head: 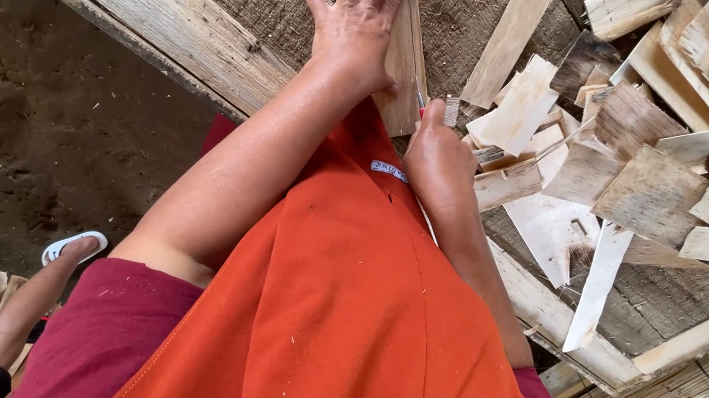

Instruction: The person uses a red utility knife to shave thin strips from several wooden planks on a workbench. They repeatedly hold each plank with one hand and scrape along its length with the knife, producing wood shavings that accumulate on the bench.

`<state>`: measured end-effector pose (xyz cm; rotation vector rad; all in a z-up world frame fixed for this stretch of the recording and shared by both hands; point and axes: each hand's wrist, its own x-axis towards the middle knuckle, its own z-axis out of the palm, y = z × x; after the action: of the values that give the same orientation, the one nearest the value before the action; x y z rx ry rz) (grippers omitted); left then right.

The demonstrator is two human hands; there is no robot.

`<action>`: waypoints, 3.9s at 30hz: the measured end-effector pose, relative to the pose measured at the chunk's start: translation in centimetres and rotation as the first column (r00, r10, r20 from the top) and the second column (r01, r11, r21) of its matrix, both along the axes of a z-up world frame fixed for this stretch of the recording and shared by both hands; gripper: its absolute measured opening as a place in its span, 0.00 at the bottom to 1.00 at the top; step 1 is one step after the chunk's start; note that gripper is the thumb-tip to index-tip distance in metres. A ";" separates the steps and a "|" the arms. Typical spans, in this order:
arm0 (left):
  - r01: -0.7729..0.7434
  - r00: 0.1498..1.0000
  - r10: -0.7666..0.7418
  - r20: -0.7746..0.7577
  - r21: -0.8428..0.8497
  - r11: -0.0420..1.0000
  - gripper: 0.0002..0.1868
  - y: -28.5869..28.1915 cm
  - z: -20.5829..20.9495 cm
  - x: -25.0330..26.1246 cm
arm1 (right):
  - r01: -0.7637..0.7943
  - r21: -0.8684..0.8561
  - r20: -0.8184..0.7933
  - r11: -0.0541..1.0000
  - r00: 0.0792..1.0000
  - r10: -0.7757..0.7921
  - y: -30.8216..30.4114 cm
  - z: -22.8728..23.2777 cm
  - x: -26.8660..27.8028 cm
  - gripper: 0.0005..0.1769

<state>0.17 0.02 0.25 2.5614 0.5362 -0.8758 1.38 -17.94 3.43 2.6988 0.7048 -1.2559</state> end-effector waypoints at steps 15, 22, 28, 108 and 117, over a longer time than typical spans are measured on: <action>-0.038 0.994 0.039 -0.099 0.005 0.999 0.82 -0.5 0.7 0.9 | 0.027 -0.048 -0.059 0.998 0.998 -0.030 -1.3 -0.2 -0.2 0.10; -0.047 0.994 0.046 -0.096 0.001 0.999 0.80 -0.5 1.2 0.8 | 0.052 -0.062 -0.096 0.997 0.994 -0.058 -1.4 0.1 -0.2 0.10; -0.066 0.995 0.065 -0.079 -0.001 0.998 0.80 -0.6 1.5 0.9 | 0.068 -0.095 -0.124 0.993 0.989 -0.080 -1.2 1.1 -0.3 0.08; 0.159 0.390 0.319 0.864 -0.405 0.900 0.27 4.6 -2.3 -2.7 | 0.564 0.821 -0.477 0.088 0.764 -0.435 8.3 1.0 6.8 0.18; -0.056 0.543 0.824 0.165 -0.971 0.231 0.34 8.4 2.9 -0.7 | 0.655 0.754 -0.600 -0.059 0.649 -0.468 9.0 0.6 5.1 0.21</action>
<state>-0.56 8.45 3.11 1.2637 0.4006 0.1475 6.47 -8.98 4.00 4.4151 0.2781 -1.4564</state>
